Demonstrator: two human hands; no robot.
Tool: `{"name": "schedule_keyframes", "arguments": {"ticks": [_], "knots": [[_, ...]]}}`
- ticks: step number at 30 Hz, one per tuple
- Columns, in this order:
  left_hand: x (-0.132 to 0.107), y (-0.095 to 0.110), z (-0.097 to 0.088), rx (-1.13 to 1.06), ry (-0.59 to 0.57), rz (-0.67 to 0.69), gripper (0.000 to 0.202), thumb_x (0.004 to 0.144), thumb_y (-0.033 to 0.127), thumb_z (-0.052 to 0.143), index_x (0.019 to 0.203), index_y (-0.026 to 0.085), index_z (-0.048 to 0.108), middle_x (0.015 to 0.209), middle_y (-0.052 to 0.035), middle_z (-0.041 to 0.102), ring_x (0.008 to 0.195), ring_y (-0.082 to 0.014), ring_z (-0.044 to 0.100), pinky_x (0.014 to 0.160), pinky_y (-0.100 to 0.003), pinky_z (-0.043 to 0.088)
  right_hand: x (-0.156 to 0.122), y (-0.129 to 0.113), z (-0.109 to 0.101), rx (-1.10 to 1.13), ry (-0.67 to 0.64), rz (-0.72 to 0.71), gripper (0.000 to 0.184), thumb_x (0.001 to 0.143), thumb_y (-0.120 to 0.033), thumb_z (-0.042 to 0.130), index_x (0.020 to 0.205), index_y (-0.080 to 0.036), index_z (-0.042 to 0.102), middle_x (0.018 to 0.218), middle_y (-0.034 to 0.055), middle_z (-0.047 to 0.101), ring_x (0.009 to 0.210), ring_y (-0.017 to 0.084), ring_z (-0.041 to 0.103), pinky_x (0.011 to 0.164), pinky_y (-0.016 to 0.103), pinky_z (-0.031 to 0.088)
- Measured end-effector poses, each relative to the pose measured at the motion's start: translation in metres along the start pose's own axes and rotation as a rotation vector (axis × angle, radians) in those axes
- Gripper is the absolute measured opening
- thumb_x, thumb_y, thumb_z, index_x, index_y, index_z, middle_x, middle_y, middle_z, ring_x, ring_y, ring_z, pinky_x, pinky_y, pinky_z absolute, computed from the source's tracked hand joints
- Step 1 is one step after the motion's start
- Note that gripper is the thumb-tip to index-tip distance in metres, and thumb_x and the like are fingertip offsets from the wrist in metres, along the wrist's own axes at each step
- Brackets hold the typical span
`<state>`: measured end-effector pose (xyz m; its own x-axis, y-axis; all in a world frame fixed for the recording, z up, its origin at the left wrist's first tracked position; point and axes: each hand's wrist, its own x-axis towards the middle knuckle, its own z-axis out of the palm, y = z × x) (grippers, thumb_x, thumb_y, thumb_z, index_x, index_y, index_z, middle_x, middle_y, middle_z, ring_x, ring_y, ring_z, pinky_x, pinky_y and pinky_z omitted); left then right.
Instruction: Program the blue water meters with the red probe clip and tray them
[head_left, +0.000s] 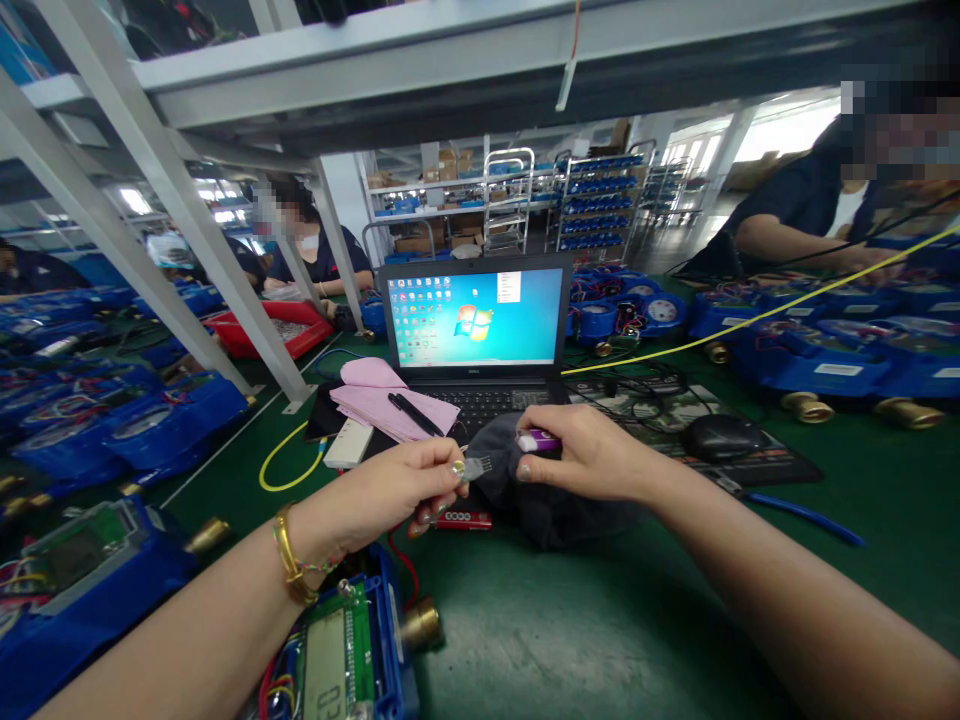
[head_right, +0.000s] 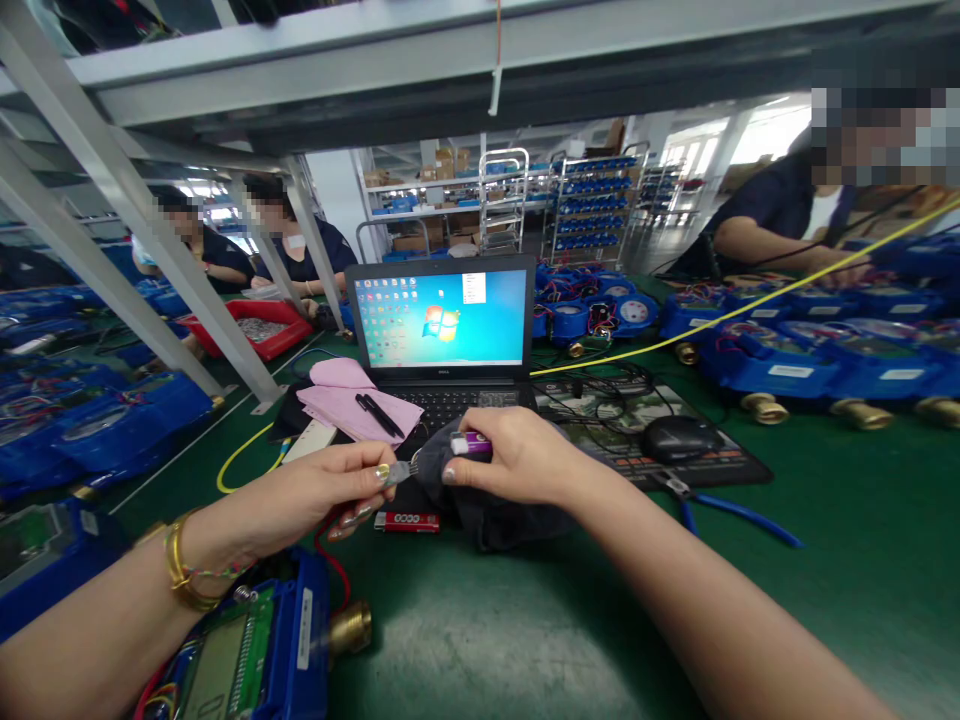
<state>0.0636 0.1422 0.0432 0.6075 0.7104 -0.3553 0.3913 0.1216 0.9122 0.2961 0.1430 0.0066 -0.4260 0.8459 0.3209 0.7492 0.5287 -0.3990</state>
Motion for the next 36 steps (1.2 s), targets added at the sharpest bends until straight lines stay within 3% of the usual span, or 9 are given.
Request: {"name": "schedule_keyframes", "arguments": {"ticks": [4,10,36], "knots": [[0.0,0.001,-0.001,0.003,0.011,0.004,0.029,0.073,0.045,0.055,0.07,0.018,0.045,0.055,0.0065,0.04,0.046,-0.0064,0.035,0.043,-0.02,0.027,0.0,-0.013,0.007,-0.008,-0.045,-0.151,0.025,0.082,-0.04,0.05,0.072,-0.017,0.051,0.068,0.0029,0.053,0.06,0.015,0.043,0.055,0.026,0.027],[0.001,-0.001,-0.001,0.005,0.002,0.008,0.027,0.074,0.044,0.055,0.071,0.018,0.046,0.055,0.0062,0.04,0.047,-0.0066,0.035,0.043,-0.02,0.028,-0.001,-0.016,0.012,0.049,-0.015,-0.23,0.018,0.082,-0.031,0.041,0.069,-0.019,0.043,0.064,0.0005,0.046,0.056,0.014,0.038,0.054,0.026,0.027],[0.003,-0.004,-0.001,0.032,-0.042,0.0,0.028,0.076,0.044,0.053,0.072,0.017,0.047,0.058,0.0055,0.04,0.048,-0.0065,0.035,0.042,-0.018,0.028,0.001,-0.019,0.022,0.186,-0.028,-0.216,0.013,0.081,-0.025,0.038,0.069,-0.02,0.037,0.064,-0.0001,0.045,0.057,0.013,0.038,0.055,0.026,0.026]]}}
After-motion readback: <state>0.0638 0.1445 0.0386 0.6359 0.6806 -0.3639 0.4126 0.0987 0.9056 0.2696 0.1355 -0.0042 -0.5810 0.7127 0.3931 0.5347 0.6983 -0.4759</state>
